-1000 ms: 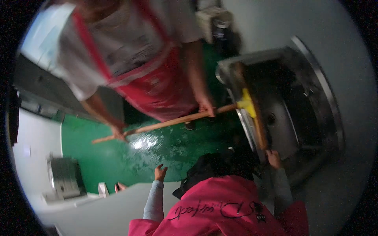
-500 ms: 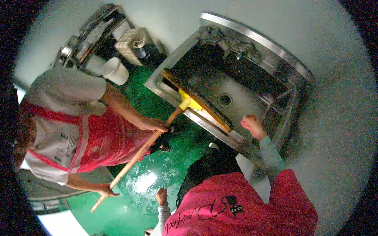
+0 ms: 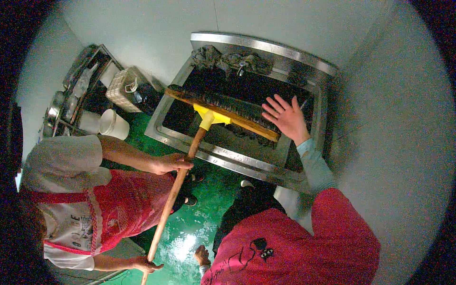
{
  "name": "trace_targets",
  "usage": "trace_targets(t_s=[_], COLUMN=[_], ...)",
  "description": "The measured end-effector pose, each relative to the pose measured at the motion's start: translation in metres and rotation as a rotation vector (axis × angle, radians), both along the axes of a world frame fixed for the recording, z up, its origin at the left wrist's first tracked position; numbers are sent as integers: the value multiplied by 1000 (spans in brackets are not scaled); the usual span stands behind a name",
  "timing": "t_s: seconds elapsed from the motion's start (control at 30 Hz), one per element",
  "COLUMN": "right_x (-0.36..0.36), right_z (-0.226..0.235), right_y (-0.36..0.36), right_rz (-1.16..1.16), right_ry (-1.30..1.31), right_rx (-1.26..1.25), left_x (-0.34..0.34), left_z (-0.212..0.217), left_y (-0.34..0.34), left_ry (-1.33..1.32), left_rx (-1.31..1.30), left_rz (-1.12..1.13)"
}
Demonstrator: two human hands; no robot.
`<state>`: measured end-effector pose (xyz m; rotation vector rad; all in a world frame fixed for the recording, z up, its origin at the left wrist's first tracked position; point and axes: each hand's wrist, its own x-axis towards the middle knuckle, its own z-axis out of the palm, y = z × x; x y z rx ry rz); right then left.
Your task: Cleaning a floor brush, dustpan, and other tools in a utility sink.
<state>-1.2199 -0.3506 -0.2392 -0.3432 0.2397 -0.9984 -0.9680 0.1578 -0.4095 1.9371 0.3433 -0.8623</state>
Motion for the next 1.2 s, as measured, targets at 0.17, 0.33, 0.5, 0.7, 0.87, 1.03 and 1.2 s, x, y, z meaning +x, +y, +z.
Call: trace_targets(t_s=[0.17,0.33,0.5,0.7,0.87,1.03,1.2], right_x=[-5,-8,-19,-1,1,9,15], right_z=[14,-4,-21,-32,-48,-55,-58], right_y=[5,12,13,37,66,85,105], right_rz=[-39,-124,-125,-77,-80,-67,-69], right_ry=[116,249,259,337,442,467,517], right_rx=[-72,-22,77,137,108,147,189], left_x=[15,26,23,44,57,44,28], left_z=[-2,-23,-47,-60,-18,-47,-52], left_y=[5,0,18,80,76,110,117], left_ry=[0,-36,-101,-302,-447,-168,-92], left_rx=[-25,80,50,213,493,210,188], left_rz=[-101,-161,-317,-376,-798,-293,-196])
